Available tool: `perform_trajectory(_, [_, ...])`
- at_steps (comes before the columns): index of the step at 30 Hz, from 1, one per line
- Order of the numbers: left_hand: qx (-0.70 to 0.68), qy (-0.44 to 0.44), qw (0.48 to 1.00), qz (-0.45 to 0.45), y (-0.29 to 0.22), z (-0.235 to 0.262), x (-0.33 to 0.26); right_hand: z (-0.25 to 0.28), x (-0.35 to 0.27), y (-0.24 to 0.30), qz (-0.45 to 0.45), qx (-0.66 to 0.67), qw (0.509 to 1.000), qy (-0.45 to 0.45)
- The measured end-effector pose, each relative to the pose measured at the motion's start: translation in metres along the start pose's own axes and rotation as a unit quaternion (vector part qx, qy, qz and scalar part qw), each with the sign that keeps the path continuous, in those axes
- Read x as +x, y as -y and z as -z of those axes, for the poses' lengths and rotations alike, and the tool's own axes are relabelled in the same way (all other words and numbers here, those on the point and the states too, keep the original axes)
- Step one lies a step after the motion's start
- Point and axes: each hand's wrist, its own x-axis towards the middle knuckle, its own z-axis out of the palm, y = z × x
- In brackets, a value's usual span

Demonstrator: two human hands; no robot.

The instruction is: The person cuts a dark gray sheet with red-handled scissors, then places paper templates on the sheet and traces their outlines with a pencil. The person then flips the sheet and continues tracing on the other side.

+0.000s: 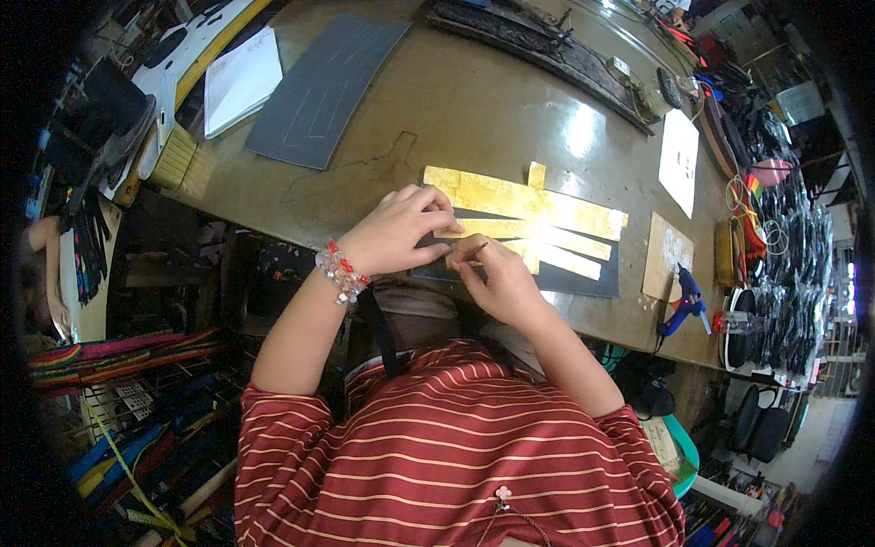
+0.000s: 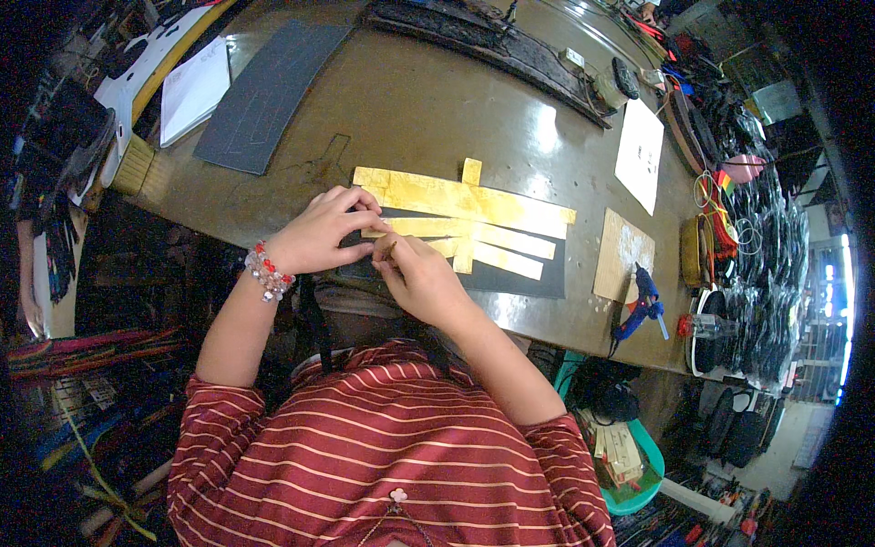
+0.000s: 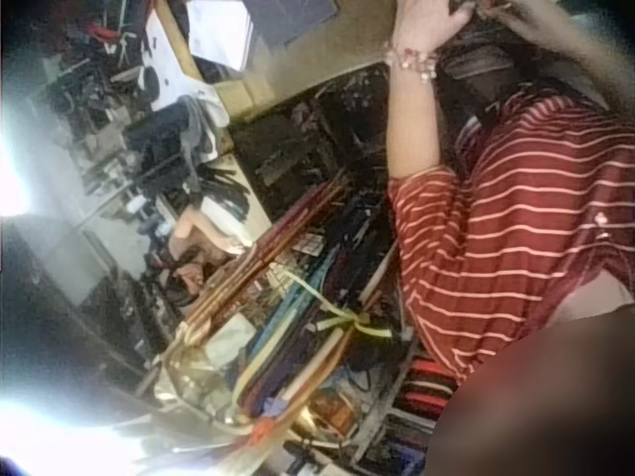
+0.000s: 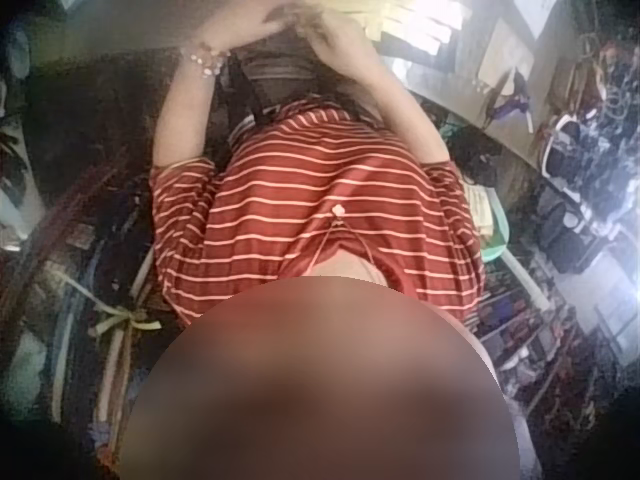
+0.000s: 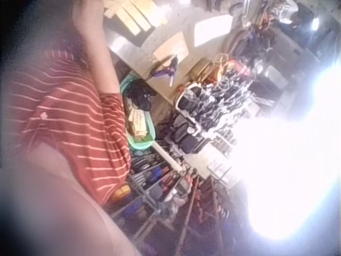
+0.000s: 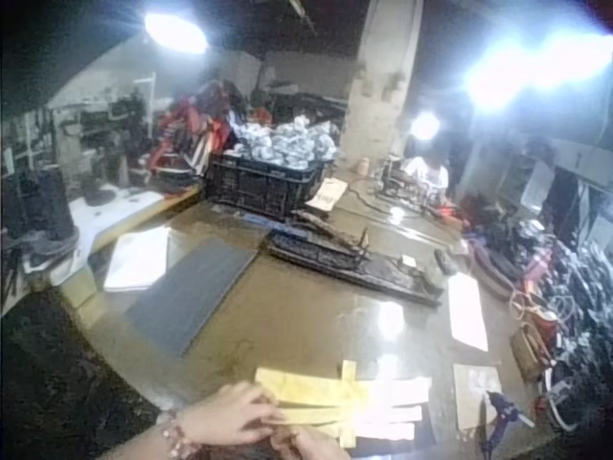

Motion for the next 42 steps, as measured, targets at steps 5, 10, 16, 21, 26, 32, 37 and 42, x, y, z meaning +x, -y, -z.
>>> perform_trajectory(5, [0.018,-0.008,0.999,0.029,-0.008,-0.002,0.0,-0.003,-0.002,-0.002,-0.039,0.114,0.992,-0.022])
perform_trajectory(10, [0.03,-0.001,0.999,0.039,-0.01,-0.002,0.001,0.0,-0.005,-0.002,-0.006,0.033,0.999,-0.018])
perform_trajectory(16, [0.038,0.018,0.998,0.044,-0.013,0.0,0.002,0.033,-0.018,-0.012,-0.06,-0.032,0.998,-0.02])
perform_trajectory(21, [0.065,0.001,0.998,0.023,-0.016,0.001,0.003,0.053,-0.029,-0.026,-0.077,-0.038,0.995,-0.049])
perform_trajectory(26, [0.068,0.04,0.995,0.054,-0.022,0.004,0.007,0.061,-0.036,-0.034,-0.08,-0.017,0.995,-0.062])
perform_trajectory(32, [0.093,0.087,0.987,0.094,-0.036,0.012,0.022,0.059,-0.037,-0.037,-0.079,-0.012,0.994,-0.069])
perform_trajectory(37, [0.037,0.0,0.998,-0.046,-0.068,-0.022,0.041,0.058,-0.038,-0.035,-0.067,-0.024,0.995,-0.075])
perform_trajectory(42, [0.089,0.03,0.995,-0.045,-0.087,-0.043,0.034,0.053,-0.042,-0.032,-0.065,-0.049,0.994,-0.069])
